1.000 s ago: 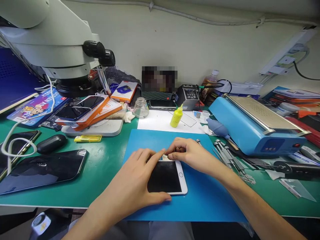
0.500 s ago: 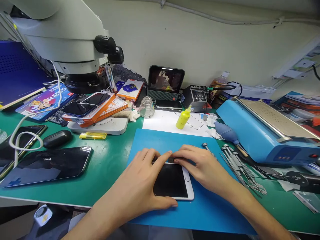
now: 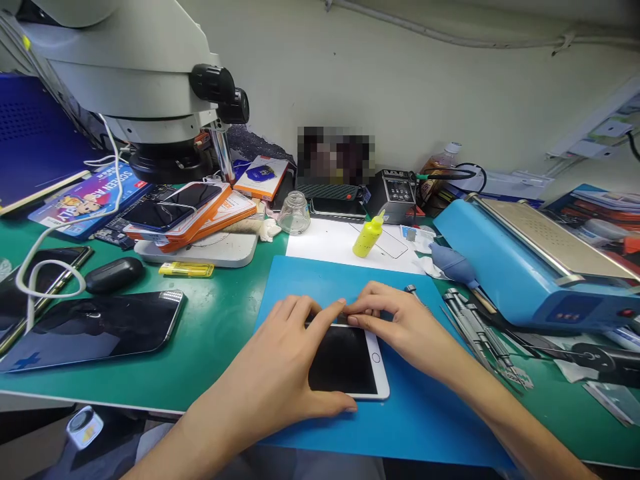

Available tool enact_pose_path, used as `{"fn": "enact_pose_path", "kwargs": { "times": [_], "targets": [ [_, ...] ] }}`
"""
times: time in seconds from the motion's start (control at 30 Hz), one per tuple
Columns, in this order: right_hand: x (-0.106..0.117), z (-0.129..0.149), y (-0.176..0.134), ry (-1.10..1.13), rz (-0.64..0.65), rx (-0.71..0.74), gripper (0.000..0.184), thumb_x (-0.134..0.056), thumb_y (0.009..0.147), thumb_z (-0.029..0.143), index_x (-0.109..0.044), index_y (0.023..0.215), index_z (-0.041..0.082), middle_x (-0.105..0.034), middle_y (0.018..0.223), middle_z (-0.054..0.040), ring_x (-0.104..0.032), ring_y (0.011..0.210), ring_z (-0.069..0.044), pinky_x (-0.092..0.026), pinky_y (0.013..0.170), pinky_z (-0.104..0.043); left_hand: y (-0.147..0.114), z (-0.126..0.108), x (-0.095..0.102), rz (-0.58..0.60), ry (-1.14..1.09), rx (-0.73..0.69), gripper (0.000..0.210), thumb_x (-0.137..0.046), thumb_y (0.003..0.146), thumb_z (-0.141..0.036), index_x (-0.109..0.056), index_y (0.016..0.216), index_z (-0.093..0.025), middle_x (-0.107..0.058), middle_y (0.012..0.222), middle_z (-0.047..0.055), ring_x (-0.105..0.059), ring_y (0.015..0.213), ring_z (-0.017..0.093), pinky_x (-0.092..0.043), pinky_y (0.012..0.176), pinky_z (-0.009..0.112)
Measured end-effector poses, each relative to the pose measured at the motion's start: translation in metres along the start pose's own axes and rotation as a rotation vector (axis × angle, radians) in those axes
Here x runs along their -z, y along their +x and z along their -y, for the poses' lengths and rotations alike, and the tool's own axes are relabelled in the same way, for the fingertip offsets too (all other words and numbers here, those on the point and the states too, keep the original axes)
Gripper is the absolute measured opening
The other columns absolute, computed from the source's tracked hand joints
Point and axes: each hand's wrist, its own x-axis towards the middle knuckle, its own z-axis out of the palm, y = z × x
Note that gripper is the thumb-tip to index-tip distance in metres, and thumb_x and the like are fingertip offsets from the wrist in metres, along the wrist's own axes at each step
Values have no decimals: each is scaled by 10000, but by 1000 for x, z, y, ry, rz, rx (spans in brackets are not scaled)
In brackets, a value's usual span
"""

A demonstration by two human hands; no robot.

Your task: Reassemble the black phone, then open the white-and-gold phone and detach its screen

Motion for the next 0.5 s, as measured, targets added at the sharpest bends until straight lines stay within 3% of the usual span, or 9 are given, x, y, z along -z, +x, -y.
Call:
{"fn": "enact_pose_path", "kwargs": {
  "times": [0.23, 0.37, 0.5],
  "targets": [
    [1, 0, 6, -16, 25, -47, 159, -747, 956, 323, -898, 916, 298, -760, 999, -42, -729, 917, -228, -558, 836, -362, -1, -1, 2, 5, -2, 7, 1145, -1014, 811, -546, -392, 1746, -321, -631, 1367, 100, -591, 1271, 381, -545, 1113, 620],
    [4, 2, 6, -19, 44, -65, 164, -736, 974, 347, -883, 1015, 287, -783, 1005, -37, -741, 922, -234, -564, 808, -360, -1, -2, 3, 6, -6, 8, 1148, -1016, 817, -516, -377, 1757, -358, -631, 1340, 85, -598, 1249, 369, -557, 1093, 604],
    [7, 6, 7, -41, 77, -55, 149, -720, 968, 285, -852, 902, 269, -806, 983, -28, -749, 933, -231, -546, 824, -351, 0, -2, 2, -1, -1, 2, 1139, -1013, 815, -536, -405, 1748, -297, -631, 1362, 101, -591, 1270, 378, -548, 1107, 614]
  ]
}}
